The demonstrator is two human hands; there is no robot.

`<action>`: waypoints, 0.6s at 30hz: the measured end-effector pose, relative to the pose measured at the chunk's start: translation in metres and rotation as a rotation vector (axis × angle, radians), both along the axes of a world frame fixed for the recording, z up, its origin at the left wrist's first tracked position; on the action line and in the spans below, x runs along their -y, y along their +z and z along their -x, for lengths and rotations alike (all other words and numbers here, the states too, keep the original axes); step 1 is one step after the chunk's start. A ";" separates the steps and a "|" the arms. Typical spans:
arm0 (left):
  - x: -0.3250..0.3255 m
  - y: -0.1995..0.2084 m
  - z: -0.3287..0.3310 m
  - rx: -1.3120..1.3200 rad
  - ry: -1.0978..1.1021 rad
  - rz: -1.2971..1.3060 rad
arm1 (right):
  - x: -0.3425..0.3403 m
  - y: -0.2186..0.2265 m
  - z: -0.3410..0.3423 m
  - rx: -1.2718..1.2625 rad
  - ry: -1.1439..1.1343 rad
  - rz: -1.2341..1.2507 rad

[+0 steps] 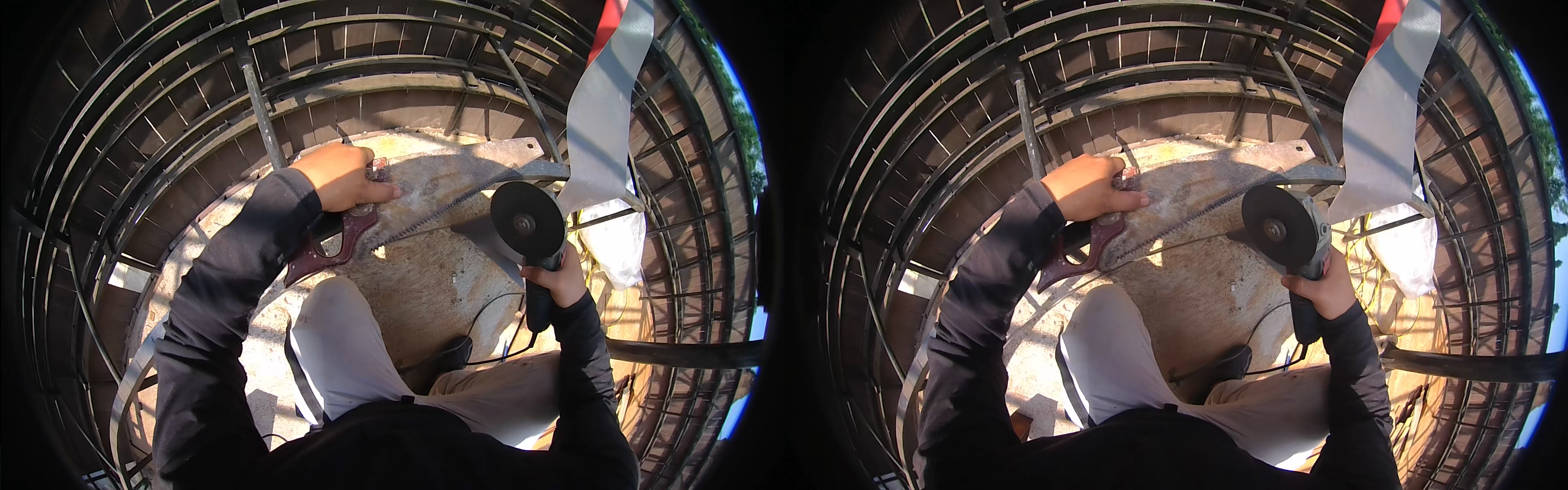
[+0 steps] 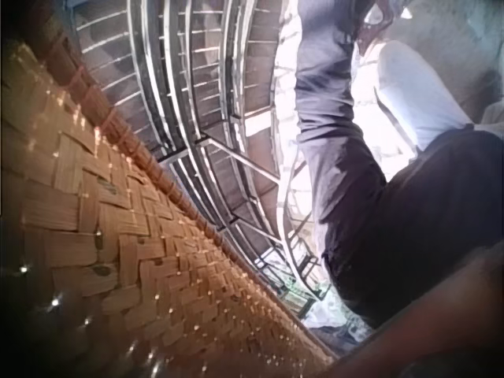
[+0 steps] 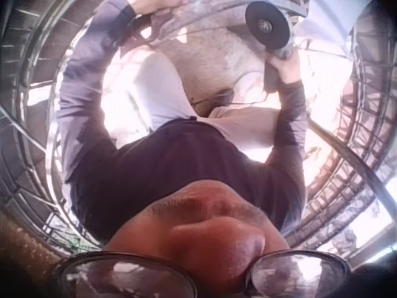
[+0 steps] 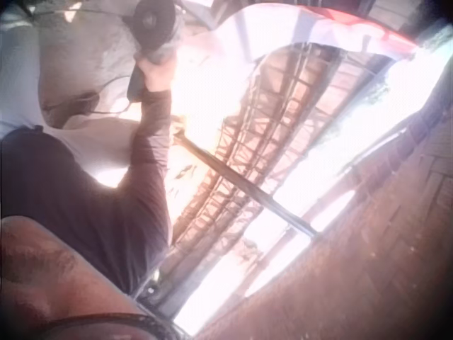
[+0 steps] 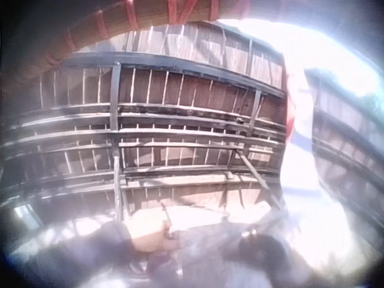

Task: The person holds a hand saw with one hand and uses an angle grinder with the other to cut into the metal blade of the saw.

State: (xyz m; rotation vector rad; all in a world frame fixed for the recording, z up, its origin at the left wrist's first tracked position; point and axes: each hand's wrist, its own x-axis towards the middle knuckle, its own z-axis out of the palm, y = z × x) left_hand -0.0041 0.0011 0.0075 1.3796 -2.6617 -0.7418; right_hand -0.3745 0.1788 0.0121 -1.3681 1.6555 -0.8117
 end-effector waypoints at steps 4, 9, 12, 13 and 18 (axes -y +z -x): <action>-0.002 0.000 -0.001 -0.028 0.011 0.042 | -0.013 0.001 0.010 0.016 -0.057 0.063; -0.004 0.003 -0.002 -0.011 0.002 0.050 | -0.037 0.008 0.010 0.006 -0.123 0.041; -0.005 0.009 0.000 0.019 0.011 0.013 | -0.048 0.011 0.008 -0.010 -0.128 0.074; -0.004 0.008 -0.001 0.015 0.006 0.018 | -0.051 0.014 0.006 -0.003 -0.134 0.084; 0.004 0.001 -0.002 -0.043 -0.009 0.046 | -0.066 0.027 0.003 -0.026 -0.187 0.145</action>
